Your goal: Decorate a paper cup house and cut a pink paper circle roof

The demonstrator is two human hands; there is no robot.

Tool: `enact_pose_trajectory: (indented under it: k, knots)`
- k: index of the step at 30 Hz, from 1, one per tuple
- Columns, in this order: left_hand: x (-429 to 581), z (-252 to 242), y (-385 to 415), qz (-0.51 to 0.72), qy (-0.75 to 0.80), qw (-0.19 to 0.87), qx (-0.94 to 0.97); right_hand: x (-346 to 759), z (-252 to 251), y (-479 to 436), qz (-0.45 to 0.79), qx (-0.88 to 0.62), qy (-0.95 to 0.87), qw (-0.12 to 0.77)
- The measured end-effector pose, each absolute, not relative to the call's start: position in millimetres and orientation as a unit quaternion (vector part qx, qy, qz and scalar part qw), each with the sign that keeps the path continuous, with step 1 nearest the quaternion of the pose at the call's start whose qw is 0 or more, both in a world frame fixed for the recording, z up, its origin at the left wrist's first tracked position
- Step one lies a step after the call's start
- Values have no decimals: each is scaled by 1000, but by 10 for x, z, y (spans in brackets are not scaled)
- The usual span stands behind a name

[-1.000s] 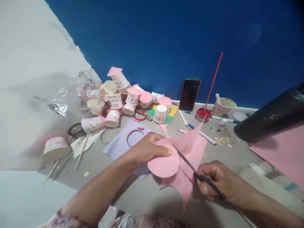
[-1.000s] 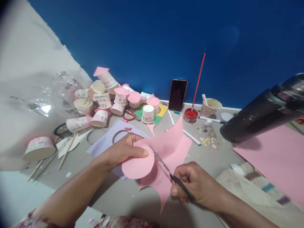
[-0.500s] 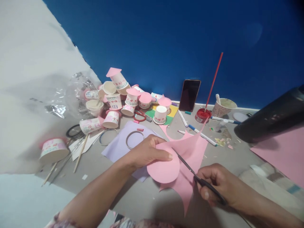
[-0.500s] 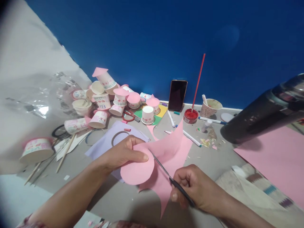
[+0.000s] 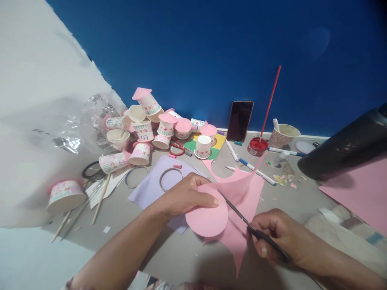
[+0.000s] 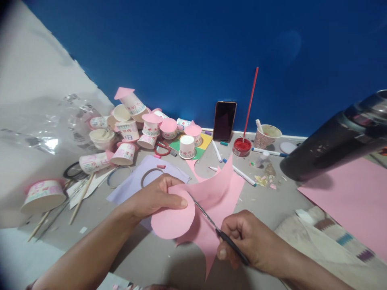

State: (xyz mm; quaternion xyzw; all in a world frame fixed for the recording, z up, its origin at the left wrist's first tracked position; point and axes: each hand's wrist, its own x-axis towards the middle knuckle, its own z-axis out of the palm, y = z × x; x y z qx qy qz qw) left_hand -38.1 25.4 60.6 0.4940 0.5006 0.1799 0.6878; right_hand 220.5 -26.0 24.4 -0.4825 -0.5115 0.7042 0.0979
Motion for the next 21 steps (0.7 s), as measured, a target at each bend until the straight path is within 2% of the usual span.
enact_pose_trajectory:
  k: [21]
  knots:
    - [-419, 599, 265, 149, 481, 689, 521, 2232, 203, -272, 705, -481, -516, 79]
